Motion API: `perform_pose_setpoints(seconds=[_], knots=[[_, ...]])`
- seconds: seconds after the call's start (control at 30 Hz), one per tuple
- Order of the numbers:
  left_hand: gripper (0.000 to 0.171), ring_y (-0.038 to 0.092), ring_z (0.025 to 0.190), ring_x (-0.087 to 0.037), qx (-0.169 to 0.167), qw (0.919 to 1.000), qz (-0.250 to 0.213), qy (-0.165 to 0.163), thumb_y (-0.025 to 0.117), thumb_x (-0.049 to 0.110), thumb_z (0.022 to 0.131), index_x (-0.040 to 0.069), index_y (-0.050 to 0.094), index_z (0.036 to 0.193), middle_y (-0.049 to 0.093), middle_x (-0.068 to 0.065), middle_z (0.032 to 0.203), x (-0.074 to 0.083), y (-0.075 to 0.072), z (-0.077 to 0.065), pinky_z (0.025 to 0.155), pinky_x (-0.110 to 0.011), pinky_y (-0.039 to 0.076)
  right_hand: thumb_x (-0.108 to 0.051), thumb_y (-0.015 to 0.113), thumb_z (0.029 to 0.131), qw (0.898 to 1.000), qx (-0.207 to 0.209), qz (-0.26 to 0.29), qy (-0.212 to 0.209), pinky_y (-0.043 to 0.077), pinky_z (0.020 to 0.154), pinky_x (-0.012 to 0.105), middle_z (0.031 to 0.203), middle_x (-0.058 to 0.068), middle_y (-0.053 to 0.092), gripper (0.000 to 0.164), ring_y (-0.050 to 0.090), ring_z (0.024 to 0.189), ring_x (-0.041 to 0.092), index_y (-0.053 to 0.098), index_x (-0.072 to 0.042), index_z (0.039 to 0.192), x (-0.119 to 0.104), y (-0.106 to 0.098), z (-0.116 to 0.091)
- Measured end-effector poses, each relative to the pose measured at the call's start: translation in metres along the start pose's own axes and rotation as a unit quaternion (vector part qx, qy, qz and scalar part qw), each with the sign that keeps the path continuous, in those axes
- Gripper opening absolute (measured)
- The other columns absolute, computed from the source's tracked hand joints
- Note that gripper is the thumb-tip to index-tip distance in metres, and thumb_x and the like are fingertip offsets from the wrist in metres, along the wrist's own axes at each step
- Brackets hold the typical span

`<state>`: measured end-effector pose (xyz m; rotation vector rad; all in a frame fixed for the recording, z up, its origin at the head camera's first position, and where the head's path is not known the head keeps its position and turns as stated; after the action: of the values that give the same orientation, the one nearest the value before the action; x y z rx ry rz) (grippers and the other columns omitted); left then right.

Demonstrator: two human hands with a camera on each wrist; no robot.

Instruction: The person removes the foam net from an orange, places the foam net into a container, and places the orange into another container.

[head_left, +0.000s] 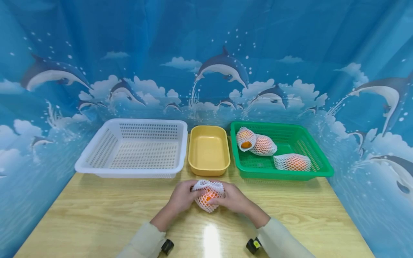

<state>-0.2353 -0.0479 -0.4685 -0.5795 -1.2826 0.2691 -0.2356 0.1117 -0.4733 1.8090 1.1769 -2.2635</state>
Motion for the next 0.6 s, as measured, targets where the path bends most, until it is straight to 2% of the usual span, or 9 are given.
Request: perform_pose_setpoints(seconds=[0.17, 0.27, 0.4, 0.5, 0.6], knots=[[0.008, 0.058, 0.067, -0.005, 0.01, 0.9999, 0.002, -0.007, 0.074, 0.008, 0.083, 0.01, 0.075, 0.091, 0.073, -0.001, 0.084, -0.0002, -0.0005, 0.0001, 0.063, -0.022, 0.052, -0.037, 0.069, 0.089, 1.0, 0.004, -0.007, -0.013, 0.047, 0.101, 0.038, 0.13, 0.009, 0.061, 0.066, 0.059, 0.117, 0.021, 0.048, -0.001, 0.14, -0.0024, -0.0006, -0.0018], [0.011, 0.059, 0.067, -0.007, 0.004, 1.0, -0.003, -0.009, 0.074, 0.015, 0.085, 0.01, 0.074, 0.095, 0.072, 0.0, 0.083, -0.0011, 0.0006, 0.0001, 0.061, -0.022, 0.052, -0.036, 0.069, 0.089, 1.0, 0.009, -0.004, -0.02, 0.048, 0.099, 0.035, 0.128, 0.006, 0.063, 0.06, 0.06, 0.115, 0.019, 0.052, -0.005, 0.138, -0.0034, -0.0011, -0.0017], [0.033, 0.066, 0.087, -0.019, -0.016, 0.9989, -0.041, -0.015, 0.074, 0.028, 0.086, 0.006, 0.069, 0.111, 0.071, -0.006, 0.099, -0.0029, 0.0035, 0.001, 0.074, -0.026, 0.057, -0.034, 0.071, 0.088, 0.999, 0.028, 0.002, -0.029, 0.05, 0.096, 0.03, 0.125, 0.003, 0.066, 0.05, 0.063, 0.111, 0.017, 0.061, -0.009, 0.13, -0.0035, -0.0036, -0.0011], [0.047, 0.065, 0.103, -0.025, -0.032, 0.9973, -0.064, -0.018, 0.075, 0.032, 0.085, 0.004, 0.064, 0.122, 0.068, -0.011, 0.112, -0.0032, 0.0055, 0.001, 0.085, -0.03, 0.056, -0.034, 0.072, 0.086, 0.998, 0.049, 0.009, -0.034, 0.051, 0.095, 0.03, 0.123, 0.002, 0.066, 0.045, 0.064, 0.111, 0.017, 0.066, -0.011, 0.123, -0.0042, -0.006, -0.0009], [0.052, 0.065, 0.098, -0.022, -0.053, 0.9967, -0.059, -0.015, 0.075, 0.037, 0.084, 0.006, 0.063, 0.124, 0.069, -0.008, 0.109, -0.0027, 0.0078, 0.0, 0.082, -0.031, 0.056, -0.033, 0.073, 0.084, 0.996, 0.073, 0.011, -0.042, 0.052, 0.092, 0.029, 0.119, 0.002, 0.068, 0.037, 0.065, 0.109, 0.018, 0.071, -0.011, 0.115, -0.005, -0.0088, -0.0012]])
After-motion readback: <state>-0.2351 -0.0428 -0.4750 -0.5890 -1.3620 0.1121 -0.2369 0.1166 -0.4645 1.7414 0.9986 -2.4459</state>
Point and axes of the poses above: each hand's wrist, its own z-axis towards the middle knuckle, its own y-axis out of the palm, x = y × z, the point moved 7 cm from there along z, towards the middle knuckle
